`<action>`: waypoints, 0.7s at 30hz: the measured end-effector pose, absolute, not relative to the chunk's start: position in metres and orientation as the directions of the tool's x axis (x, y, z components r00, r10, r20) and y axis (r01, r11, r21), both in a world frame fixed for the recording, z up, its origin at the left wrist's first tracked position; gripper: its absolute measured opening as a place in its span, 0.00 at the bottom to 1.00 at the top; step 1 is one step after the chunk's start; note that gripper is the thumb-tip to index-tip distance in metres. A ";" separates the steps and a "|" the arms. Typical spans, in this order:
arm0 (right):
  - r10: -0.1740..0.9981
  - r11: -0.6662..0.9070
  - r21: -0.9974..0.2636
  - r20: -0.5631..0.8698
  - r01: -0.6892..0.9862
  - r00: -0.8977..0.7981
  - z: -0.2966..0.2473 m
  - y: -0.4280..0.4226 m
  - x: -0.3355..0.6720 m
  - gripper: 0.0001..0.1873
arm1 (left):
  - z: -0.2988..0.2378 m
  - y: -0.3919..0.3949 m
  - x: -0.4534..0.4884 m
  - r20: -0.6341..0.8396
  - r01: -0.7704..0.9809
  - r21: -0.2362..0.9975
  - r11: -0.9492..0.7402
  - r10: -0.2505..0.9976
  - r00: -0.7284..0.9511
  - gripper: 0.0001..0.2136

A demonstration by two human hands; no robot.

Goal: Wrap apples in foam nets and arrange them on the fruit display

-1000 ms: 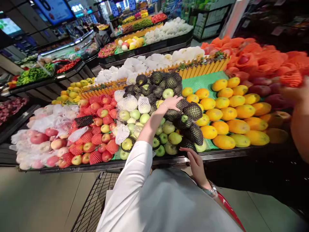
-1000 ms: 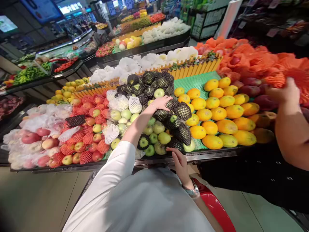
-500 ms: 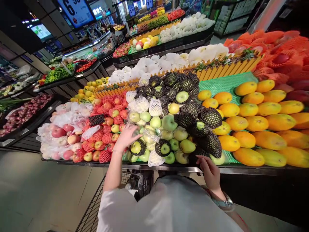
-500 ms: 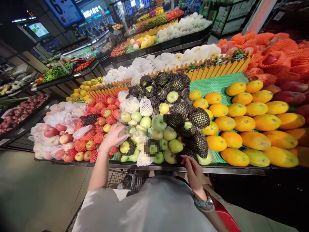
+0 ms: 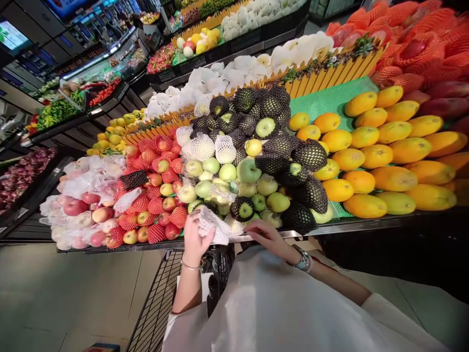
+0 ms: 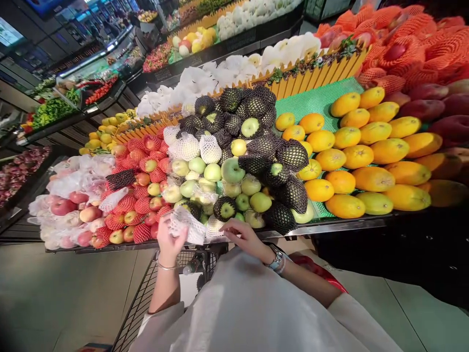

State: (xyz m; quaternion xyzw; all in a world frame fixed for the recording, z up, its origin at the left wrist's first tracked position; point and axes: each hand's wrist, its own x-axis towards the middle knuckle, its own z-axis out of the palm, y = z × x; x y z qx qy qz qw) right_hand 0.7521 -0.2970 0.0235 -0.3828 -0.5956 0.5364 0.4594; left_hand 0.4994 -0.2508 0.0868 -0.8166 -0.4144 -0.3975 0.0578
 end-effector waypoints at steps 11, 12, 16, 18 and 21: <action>0.992 -0.084 -0.922 -0.042 -0.377 -0.118 0.011 -0.294 0.754 0.15 | 0.040 -0.256 0.568 0.573 0.626 0.508 -0.592 0.775 0.267 0.16; 0.995 -0.069 -0.931 -0.041 -0.359 -0.086 0.010 -0.292 0.757 0.14 | 0.038 -0.257 0.573 0.548 0.616 0.546 -0.568 0.798 0.250 0.16; 0.980 -0.110 -0.931 -0.043 -0.347 -0.197 0.007 -0.293 0.763 0.15 | 0.025 -0.268 0.586 0.472 0.547 0.725 -0.419 0.880 0.049 0.17; 0.960 -0.149 -0.920 -0.047 -0.362 -0.275 0.004 -0.298 0.761 0.26 | 0.020 -0.274 0.591 0.394 0.492 0.811 -0.317 0.917 -0.058 0.19; 0.933 -0.198 -0.931 -0.083 -0.307 -0.350 -0.004 -0.303 0.757 0.26 | 0.020 -0.280 0.595 0.214 0.376 0.911 -0.169 0.973 -0.083 0.18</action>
